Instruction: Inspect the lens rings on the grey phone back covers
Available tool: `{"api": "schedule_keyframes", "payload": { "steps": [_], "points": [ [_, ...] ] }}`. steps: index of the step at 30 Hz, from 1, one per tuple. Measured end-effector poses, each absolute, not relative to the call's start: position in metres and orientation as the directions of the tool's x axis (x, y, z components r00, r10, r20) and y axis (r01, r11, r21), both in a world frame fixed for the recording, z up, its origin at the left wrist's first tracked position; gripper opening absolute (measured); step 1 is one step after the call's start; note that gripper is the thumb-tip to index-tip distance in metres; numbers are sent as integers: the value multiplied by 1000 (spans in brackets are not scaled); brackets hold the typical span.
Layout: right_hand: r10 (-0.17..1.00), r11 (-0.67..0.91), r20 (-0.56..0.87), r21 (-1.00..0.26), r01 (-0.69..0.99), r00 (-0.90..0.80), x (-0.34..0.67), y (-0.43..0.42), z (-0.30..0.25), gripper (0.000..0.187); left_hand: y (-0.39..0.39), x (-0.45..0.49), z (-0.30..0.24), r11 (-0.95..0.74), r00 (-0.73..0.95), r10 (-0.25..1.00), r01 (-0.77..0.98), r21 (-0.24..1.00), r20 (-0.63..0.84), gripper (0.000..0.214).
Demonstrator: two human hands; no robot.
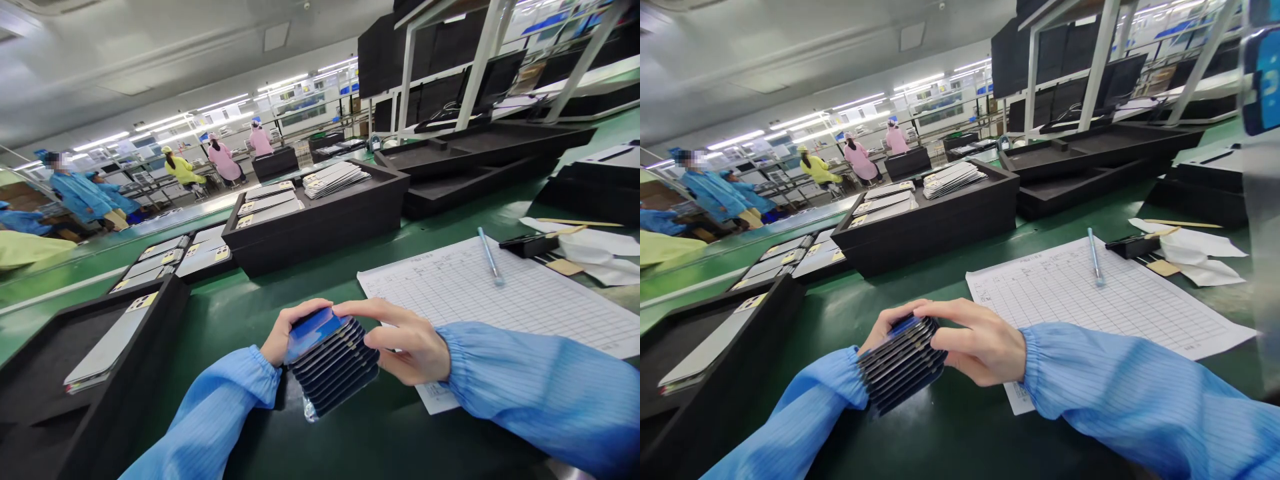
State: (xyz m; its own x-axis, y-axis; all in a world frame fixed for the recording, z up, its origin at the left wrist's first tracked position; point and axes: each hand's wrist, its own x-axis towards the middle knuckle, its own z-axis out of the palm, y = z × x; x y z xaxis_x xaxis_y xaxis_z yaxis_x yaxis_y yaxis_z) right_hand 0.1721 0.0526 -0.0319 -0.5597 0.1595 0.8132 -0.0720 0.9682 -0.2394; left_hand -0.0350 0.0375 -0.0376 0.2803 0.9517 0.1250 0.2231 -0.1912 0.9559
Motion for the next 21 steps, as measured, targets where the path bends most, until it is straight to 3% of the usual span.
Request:
{"api": "schedule_keyframes", "payload": {
  "steps": [15,21],
  "points": [
    [211,913,832,-356,-202,-513,170,52,-38,29,40,-38,-39,-206,315,939,205,957,134,41],
    [230,908,826,-373,-193,-514,170,54,-39,29,28,-30,-40,-201,238,961,243,949,143,49]
  ]
}}
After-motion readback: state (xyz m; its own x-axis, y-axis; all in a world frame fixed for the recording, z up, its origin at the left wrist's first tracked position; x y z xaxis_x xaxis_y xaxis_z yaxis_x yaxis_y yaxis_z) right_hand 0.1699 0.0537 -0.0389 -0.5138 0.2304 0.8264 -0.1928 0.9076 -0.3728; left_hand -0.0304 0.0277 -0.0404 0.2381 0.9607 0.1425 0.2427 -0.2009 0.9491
